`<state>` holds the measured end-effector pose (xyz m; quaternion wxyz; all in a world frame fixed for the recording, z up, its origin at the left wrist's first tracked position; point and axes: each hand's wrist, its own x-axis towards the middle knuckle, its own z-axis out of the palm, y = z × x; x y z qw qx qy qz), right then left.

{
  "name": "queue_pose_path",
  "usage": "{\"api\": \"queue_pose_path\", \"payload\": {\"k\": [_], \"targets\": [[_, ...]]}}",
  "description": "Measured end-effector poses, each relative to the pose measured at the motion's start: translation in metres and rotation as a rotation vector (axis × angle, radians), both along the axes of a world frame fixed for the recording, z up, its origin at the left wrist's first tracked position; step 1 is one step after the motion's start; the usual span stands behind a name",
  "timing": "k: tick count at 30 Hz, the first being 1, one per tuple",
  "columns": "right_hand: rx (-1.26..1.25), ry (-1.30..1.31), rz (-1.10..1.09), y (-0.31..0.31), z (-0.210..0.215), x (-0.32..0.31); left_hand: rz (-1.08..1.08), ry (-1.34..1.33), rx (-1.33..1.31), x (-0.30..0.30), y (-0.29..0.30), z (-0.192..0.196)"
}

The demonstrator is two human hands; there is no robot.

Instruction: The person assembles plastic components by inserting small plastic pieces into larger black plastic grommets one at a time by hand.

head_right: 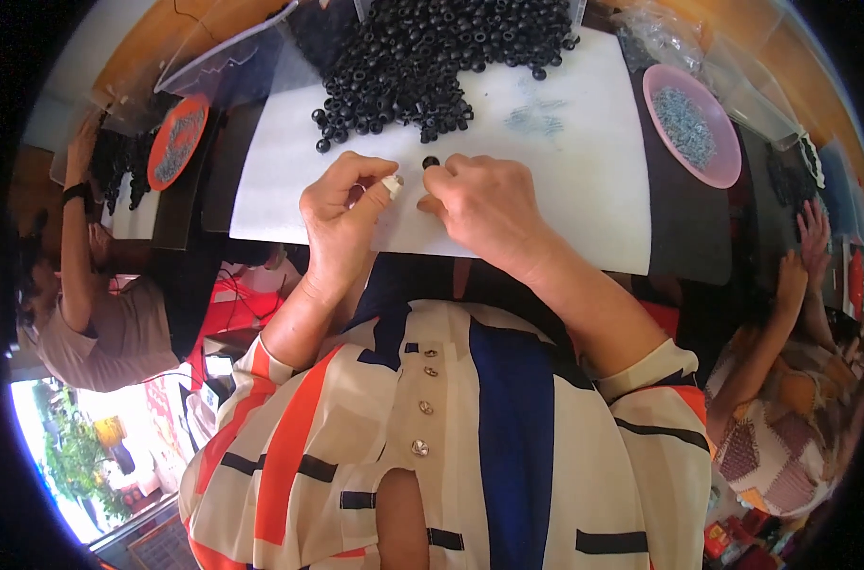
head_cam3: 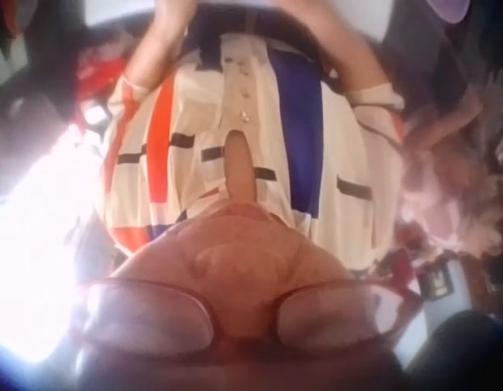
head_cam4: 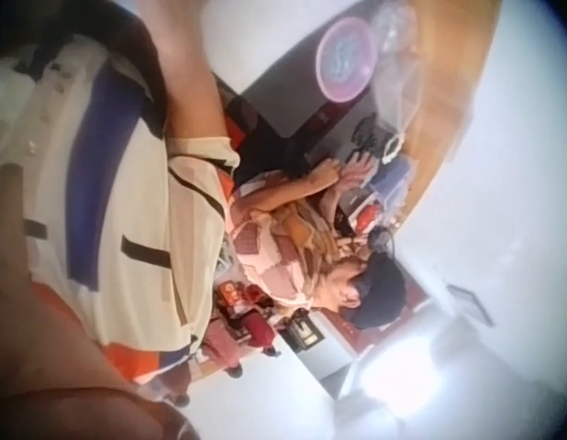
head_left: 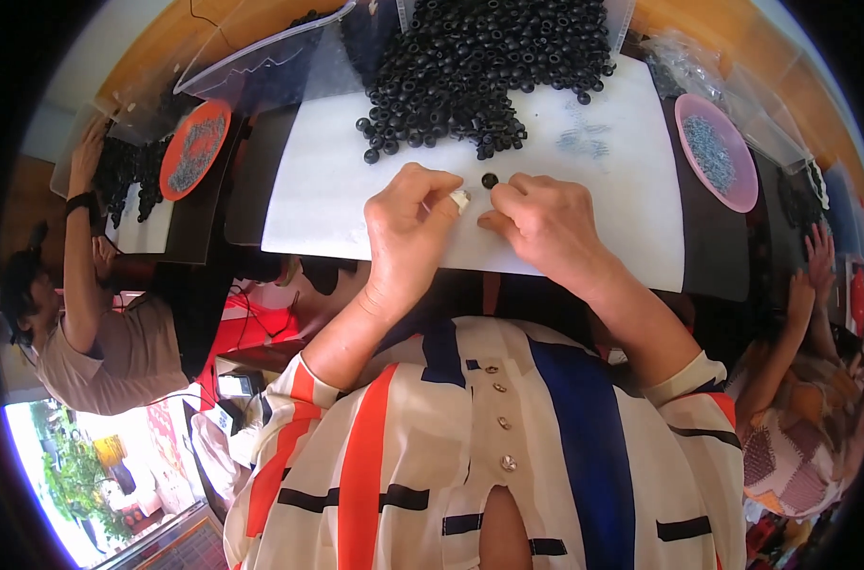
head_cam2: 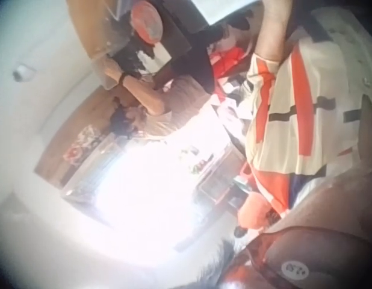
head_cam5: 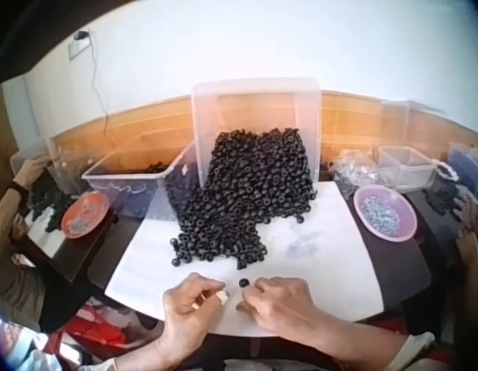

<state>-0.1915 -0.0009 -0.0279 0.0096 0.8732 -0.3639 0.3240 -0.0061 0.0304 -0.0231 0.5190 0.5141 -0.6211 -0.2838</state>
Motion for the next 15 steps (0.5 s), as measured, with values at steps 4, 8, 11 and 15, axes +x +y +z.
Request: {"api": "queue_pose_path", "payload": {"k": [4,8,11,15], "targets": [[-0.003,0.017,0.013,-0.001,0.001,0.000,-0.065,-0.078,-0.040,0.003,-0.006,-0.006],[-0.019,-0.009,-0.008,0.000,0.000,0.000,-0.054,-0.051,-0.028,0.002,-0.006,-0.005],[-0.034,-0.161,-0.033,-0.002,-0.001,-0.002,-0.041,0.028,-0.017,0.004,-0.007,-0.006],[-0.115,-0.171,-0.185,-0.004,-0.005,-0.005,-0.026,-0.173,-0.172,0.007,-0.026,0.000]]}}
